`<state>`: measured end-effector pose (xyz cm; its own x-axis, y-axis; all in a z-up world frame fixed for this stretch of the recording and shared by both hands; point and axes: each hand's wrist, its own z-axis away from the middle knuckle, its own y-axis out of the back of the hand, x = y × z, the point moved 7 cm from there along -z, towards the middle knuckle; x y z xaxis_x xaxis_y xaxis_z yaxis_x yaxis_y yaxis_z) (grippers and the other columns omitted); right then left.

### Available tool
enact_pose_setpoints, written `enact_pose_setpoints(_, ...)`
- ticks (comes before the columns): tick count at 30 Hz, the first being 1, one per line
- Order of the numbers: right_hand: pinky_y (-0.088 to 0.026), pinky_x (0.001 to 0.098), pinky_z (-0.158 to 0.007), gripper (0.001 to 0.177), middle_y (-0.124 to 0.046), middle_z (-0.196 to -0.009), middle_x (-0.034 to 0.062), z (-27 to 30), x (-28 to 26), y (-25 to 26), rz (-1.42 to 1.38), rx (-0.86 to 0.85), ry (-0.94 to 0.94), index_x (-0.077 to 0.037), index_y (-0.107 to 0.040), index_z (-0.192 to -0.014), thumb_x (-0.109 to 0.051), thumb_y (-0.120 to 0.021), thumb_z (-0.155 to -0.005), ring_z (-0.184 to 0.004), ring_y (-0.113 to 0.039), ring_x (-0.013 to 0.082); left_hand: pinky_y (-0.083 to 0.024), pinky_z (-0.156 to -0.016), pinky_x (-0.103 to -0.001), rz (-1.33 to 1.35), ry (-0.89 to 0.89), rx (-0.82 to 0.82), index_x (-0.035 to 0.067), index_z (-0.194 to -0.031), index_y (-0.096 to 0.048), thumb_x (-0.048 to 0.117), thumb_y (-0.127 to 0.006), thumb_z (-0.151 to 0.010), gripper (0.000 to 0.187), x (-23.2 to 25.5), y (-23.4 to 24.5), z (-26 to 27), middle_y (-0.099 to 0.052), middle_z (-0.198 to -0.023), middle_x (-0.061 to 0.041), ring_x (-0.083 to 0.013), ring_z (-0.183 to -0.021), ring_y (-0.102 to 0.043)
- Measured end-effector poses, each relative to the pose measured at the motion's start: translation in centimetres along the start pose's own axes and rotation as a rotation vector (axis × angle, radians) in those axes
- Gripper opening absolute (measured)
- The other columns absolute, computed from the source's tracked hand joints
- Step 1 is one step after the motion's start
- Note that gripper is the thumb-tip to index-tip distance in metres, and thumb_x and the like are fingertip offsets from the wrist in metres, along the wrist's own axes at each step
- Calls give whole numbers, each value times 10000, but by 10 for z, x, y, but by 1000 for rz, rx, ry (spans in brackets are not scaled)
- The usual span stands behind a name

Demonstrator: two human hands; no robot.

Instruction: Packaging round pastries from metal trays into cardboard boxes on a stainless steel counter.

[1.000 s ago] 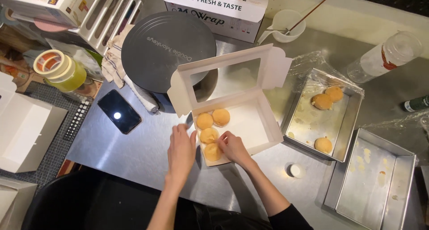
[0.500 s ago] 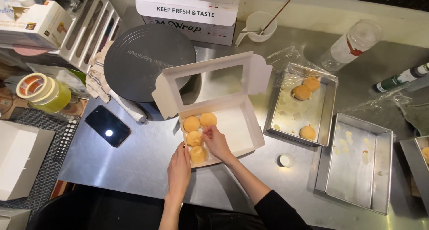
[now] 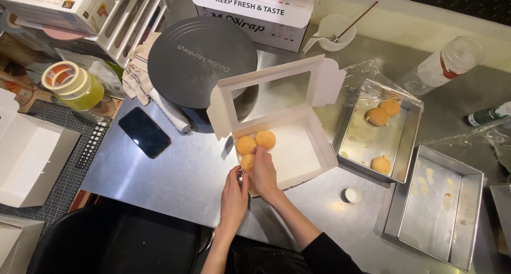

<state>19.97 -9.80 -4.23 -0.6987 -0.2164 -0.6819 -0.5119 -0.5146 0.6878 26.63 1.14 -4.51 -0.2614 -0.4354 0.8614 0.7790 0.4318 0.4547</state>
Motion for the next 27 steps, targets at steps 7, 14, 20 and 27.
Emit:
enact_pose_setpoints(7,-464,341,-658,514,-493,-1226,129,2,-15,12,43,52,179,-65,-437,-1234,28,-680,-791,-959,-557,266,-558,-773,-413,-26,35,-45,111,-1367,-480,353,-424,-1057,397,3,5,0,-636,-1291,-75,-237,-923,-713)
enact_pose_setpoints(14,-500,350,-817,554,-527,-1187,84,-34,55,67,-102,285,212,-104,-512,-1199,-87,-824,-741,-1001,-597,244,-546,-816,-434,-39,63,-66,128,-1397,-469,376,-414,-1048,432,-7,12,-8,-640,-1329,-79,-247,-981,-714)
enact_pose_setpoints(20,-471,335,-846,667,-629,-1074,49,-86,135,90,-244,305,-186,-165,-513,-1187,-235,-938,-677,-951,-615,192,-544,-787,-439,-89,58,-93,163,-1370,-485,385,-425,-1043,399,-4,16,-14,-656,-1295,-48,-260,-998,-707)
enact_pose_setpoints(27,-388,459,-1036,965,-503,-1396,189,-78,130,78,203,125,-120,-148,-412,-1465,-290,-956,-681,-1233,-457,428,-542,-806,-438,-95,72,-113,175,-1395,-495,406,-411,-1042,431,-2,19,-14,-645,-1291,-39,-259,-1010,-692)
